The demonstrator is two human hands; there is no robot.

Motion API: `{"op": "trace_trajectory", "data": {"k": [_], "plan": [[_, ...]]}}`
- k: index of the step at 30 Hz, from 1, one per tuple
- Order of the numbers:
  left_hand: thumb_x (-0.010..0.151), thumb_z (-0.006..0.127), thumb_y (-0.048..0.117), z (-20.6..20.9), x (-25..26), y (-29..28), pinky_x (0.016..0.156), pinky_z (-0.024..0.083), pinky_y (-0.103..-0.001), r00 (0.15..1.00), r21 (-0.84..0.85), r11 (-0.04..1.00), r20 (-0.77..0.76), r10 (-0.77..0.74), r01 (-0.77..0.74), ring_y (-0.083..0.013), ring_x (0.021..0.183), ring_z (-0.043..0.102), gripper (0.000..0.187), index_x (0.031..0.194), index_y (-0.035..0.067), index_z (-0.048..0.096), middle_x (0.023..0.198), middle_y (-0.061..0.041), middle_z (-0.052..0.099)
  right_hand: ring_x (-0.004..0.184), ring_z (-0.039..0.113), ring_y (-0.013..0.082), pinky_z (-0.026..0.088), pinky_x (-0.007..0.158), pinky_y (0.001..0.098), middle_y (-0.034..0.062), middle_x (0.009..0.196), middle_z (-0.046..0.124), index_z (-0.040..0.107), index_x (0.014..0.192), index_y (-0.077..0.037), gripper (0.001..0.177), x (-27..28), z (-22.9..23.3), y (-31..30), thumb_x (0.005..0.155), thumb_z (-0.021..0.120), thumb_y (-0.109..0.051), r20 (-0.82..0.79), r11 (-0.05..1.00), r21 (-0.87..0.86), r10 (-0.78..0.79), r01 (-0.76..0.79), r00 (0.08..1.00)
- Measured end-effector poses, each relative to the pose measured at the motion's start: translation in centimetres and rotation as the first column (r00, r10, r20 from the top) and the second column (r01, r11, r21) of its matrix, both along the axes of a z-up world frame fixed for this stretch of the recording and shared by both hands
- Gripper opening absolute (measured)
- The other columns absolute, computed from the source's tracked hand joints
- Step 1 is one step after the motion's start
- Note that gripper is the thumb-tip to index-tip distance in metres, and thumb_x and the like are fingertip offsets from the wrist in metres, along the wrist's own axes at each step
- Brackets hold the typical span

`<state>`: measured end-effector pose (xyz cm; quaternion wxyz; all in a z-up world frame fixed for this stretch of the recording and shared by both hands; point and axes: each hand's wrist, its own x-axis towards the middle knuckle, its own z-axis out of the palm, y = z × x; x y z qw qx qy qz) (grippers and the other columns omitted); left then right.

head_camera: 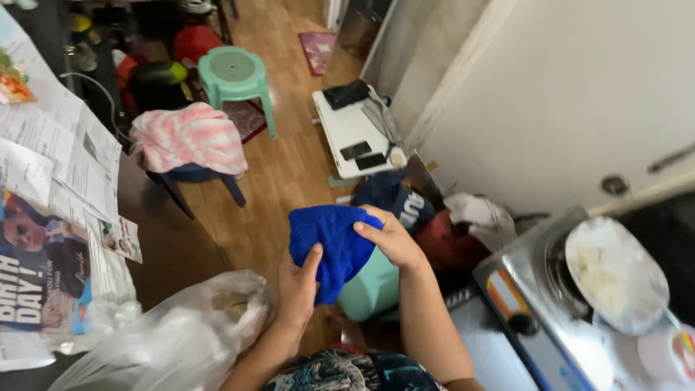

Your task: The person clears a cluttered table by stacking used dishes and cups, then carries them to the kitchen sink and places them inside. Afterward, they return to the table and wipe its surface with a cloth and spray cleaner.

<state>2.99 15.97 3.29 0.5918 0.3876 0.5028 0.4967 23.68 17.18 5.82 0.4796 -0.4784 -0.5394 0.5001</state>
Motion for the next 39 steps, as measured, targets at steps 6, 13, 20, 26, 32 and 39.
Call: {"op": "trace_trajectory", "data": {"k": [6,13,20,26,32,39], "plan": [[0.083,0.086,0.018,-1.7,5.2,4.7,0.075,0.055,-0.030,0.948,-0.033,0.959,0.146,0.282,-0.280,-0.0096,0.077,0.062,0.020,0.099,0.012,0.075,0.086,0.003,0.069,0.084,0.063,0.0106,0.057,0.077,0.0315,0.0027,0.088,0.074,0.078,0.109,-0.011,0.019,3.6,-1.7,6.7,0.091,0.078,-0.016,0.105,1.000,-0.008,-0.020,0.021,0.994],[0.076,0.093,0.037,-4.0,12.0,14.4,0.100,0.051,-0.043,0.905,-0.018,0.904,-0.011,0.426,-0.426,-0.0229,0.107,0.068,0.062,0.125,0.007,0.071,0.116,-0.013,0.074,0.142,0.024,0.0627,0.018,0.116,0.0708,0.0407,0.151,0.032,0.032,0.156,0.000,0.096,5.5,4.6,10.5,0.082,0.086,-0.026,0.399,0.979,0.161,0.055,-0.129,0.915],[0.070,0.088,0.060,-0.1,15.6,22.5,0.101,0.052,-0.052,0.971,-0.299,0.951,-0.191,-0.140,0.078,-0.0354,0.122,0.066,0.082,0.130,0.007,0.070,0.126,-0.017,0.071,0.147,0.025,0.0542,0.026,0.120,0.0626,0.0302,0.162,0.020,0.026,0.162,-0.019,0.122,8.1,1.5,16.8,0.063,0.095,-0.037,0.577,0.993,-0.015,0.102,-0.114,0.810],[0.076,0.086,0.055,-2.4,15.1,29.5,0.101,0.051,-0.054,0.934,-0.285,0.898,-0.026,-0.356,0.334,-0.0430,0.125,0.062,0.075,0.122,-0.001,0.072,0.128,-0.027,0.067,0.133,0.049,0.0503,0.043,0.109,0.0579,0.0285,0.149,0.042,0.025,0.162,-0.022,0.115,8.2,-3.5,22.5,0.068,0.090,-0.030,0.406,0.987,-0.077,-0.096,0.138,0.909],[0.085,0.080,0.053,-7.6,12.5,37.5,0.113,0.038,-0.052,0.770,-0.165,0.765,-0.049,-0.637,0.623,-0.0401,0.135,0.045,0.076,0.131,-0.002,0.058,0.139,-0.025,0.052,0.123,0.059,0.0509,0.049,0.101,0.0571,0.0331,0.131,0.060,0.036,0.156,-0.025,0.100,8.0,-10.1,31.1,0.070,0.087,-0.026,0.316,0.956,-0.133,-0.209,0.261,0.925],[0.087,0.085,0.044,-15.0,5.2,49.5,0.112,0.045,-0.053,0.827,-0.192,0.818,-0.045,-0.560,0.543,-0.0398,0.139,0.052,0.076,0.146,0.005,0.057,0.149,-0.026,0.054,0.130,0.058,0.0352,0.045,0.108,0.0487,0.0154,0.138,0.060,0.049,0.152,-0.032,0.093,2.8,-14.5,45.5,0.068,0.089,-0.030,0.197,0.974,-0.205,-0.055,0.096,0.979]]}}
